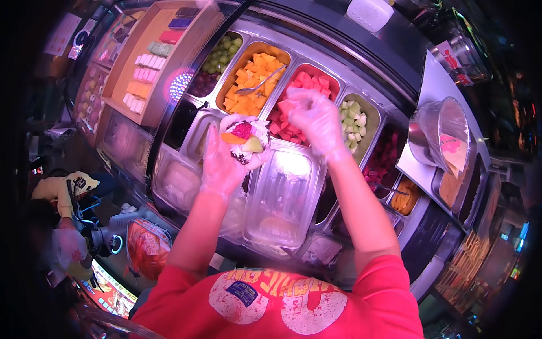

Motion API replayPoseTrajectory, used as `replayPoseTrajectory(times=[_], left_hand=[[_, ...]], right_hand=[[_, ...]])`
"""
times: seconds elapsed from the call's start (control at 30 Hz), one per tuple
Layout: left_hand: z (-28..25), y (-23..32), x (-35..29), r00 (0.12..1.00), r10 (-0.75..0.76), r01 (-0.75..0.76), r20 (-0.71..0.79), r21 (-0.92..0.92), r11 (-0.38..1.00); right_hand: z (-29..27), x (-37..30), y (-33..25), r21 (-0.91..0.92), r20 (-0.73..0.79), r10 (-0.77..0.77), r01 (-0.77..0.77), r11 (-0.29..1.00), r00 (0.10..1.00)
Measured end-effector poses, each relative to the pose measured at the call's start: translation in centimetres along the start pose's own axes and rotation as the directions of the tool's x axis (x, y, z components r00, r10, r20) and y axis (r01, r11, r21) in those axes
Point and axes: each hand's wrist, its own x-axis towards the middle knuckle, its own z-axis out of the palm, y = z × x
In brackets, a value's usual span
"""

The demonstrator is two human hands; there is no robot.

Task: The person assembles a food item by hand, starting with a white dough-like base. They add a dark paste, a white creamy substance, and various chopped fruits from a display case. The person then wraps the mixture in a plastic sheet and rolls it into a ball before handing it to a customer.

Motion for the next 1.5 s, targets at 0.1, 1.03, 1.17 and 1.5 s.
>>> replayPoseTrajectory(times=[0.1,1.03,1.17,1.5], left_hand=[[0.7,0.0,0.1,1.0,-0.009,0.009,0.002,0.009,1.0],[-2.8,4.0,-4.8,0.981,0.079,-0.068,-0.179,0.067,0.995],[-2.1,3.8,-5.4,0.989,0.042,-0.037,-0.144,0.038,0.999],[-1.2,2.1,-9.0,0.994,0.046,-0.038,-0.102,0.076,0.996]], right_hand=[[2.1,-2.8,-2.5,-0.512,0.353,-0.549,0.647,0.564,0.758],[6.5,15.3,2.9,-0.851,0.48,0.213,0.511,-0.121,0.851],[4.1,15.4,2.5,-0.887,0.437,0.186,0.389,0.248,0.88],[1.3,13.2,2.4,-0.866,0.489,-0.147,0.459,-0.2,0.86]])
